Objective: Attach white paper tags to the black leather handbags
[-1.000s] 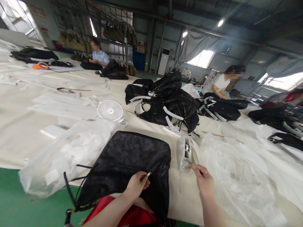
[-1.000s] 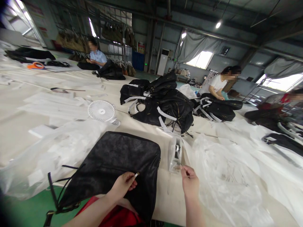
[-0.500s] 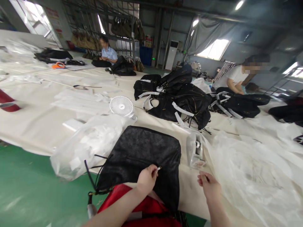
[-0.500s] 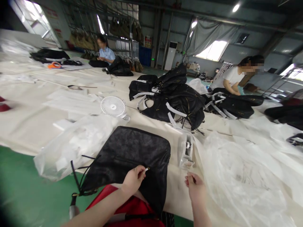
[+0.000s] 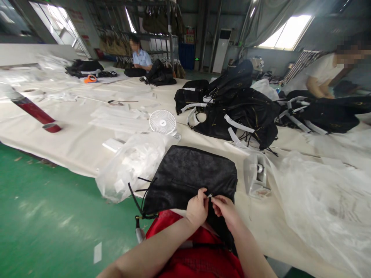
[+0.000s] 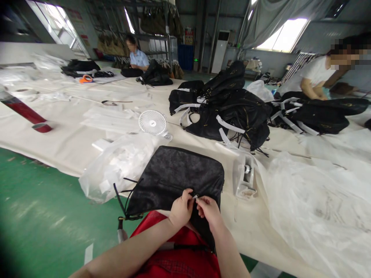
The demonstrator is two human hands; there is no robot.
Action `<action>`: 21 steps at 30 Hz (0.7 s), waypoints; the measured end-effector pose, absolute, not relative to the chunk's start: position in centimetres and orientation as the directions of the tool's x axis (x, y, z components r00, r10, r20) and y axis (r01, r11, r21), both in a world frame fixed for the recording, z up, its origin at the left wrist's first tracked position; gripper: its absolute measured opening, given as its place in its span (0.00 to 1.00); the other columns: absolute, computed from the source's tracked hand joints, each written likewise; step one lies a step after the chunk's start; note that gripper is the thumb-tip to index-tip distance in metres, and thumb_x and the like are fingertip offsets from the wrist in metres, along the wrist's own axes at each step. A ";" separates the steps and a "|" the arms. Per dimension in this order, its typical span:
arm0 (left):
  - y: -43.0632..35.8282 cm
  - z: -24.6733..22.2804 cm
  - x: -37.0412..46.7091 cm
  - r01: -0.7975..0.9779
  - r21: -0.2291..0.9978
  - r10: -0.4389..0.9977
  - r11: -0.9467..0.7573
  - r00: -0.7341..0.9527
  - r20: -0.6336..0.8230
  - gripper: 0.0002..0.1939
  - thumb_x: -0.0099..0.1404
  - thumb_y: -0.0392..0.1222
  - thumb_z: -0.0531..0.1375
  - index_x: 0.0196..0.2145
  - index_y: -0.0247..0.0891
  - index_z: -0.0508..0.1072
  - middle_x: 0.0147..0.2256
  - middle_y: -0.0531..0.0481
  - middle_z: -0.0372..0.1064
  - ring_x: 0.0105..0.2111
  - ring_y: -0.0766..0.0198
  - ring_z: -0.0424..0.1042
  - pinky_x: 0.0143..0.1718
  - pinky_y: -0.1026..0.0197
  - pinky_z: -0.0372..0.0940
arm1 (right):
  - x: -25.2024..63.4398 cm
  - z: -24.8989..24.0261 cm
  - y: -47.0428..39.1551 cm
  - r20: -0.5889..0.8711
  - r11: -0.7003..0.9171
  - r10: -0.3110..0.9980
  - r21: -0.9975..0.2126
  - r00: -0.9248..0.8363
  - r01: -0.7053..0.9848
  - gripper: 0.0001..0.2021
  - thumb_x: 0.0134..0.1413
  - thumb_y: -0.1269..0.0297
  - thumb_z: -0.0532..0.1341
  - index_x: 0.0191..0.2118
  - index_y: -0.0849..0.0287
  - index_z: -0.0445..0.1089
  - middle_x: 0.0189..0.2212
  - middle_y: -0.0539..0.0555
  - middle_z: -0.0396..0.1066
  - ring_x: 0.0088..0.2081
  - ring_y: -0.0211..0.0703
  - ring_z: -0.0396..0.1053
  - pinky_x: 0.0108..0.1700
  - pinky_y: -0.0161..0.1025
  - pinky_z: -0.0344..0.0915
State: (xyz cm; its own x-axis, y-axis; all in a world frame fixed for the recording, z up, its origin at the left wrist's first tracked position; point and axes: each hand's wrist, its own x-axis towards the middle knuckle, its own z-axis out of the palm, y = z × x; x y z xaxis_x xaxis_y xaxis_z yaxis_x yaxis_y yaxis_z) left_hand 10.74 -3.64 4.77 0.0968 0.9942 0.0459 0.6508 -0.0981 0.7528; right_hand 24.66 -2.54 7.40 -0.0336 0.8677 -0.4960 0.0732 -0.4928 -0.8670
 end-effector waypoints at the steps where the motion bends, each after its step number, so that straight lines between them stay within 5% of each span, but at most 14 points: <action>1: -3.7 4.8 10.8 0.652 0.751 0.994 -0.103 0.101 0.048 0.16 0.68 0.35 0.49 0.53 0.38 0.59 0.33 0.51 0.74 0.34 0.58 0.75 0.39 0.57 0.68 | 24.7 7.2 -2.4 -0.507 -0.504 0.861 -0.860 -0.032 0.083 0.13 0.43 0.53 0.64 0.24 0.58 0.67 0.16 0.45 0.65 0.16 0.32 0.59 0.18 0.31 0.51; 8: -2.9 5.6 10.2 0.577 0.812 0.990 -0.090 0.142 0.009 0.09 0.66 0.33 0.51 0.39 0.41 0.69 0.32 0.51 0.73 0.34 0.61 0.73 0.40 0.58 0.67 | 25.3 6.8 -2.5 -0.532 -0.524 0.843 -0.845 -0.076 0.108 0.13 0.42 0.53 0.65 0.28 0.59 0.71 0.21 0.49 0.70 0.20 0.34 0.65 0.20 0.32 0.57; 11: -2.2 6.1 9.8 0.309 0.945 0.969 0.104 0.183 -0.166 0.07 0.64 0.35 0.53 0.35 0.39 0.71 0.25 0.54 0.69 0.25 0.65 0.70 0.32 0.61 0.67 | 25.9 6.9 -2.9 -0.482 -0.465 0.863 -0.875 -0.155 0.131 0.16 0.45 0.51 0.64 0.33 0.60 0.74 0.25 0.51 0.73 0.23 0.35 0.68 0.25 0.33 0.62; 14: -2.0 6.4 9.9 0.104 0.948 0.917 0.301 0.240 -0.318 0.07 0.65 0.40 0.54 0.33 0.37 0.71 0.21 0.56 0.66 0.18 0.69 0.64 0.23 0.65 0.64 | 25.9 6.9 -3.0 -0.451 -0.427 0.875 -0.890 -0.177 0.158 0.16 0.46 0.50 0.64 0.31 0.61 0.74 0.24 0.51 0.73 0.24 0.35 0.68 0.25 0.33 0.63; 21: -3.4 6.0 11.0 0.066 0.949 0.940 0.307 0.134 -0.314 0.07 0.65 0.41 0.54 0.33 0.38 0.69 0.20 0.58 0.64 0.18 0.72 0.63 0.22 0.68 0.62 | 24.4 6.1 -3.1 -0.415 -0.402 0.909 -0.899 -0.047 0.173 0.12 0.46 0.53 0.63 0.27 0.57 0.72 0.19 0.48 0.71 0.20 0.37 0.67 0.23 0.34 0.63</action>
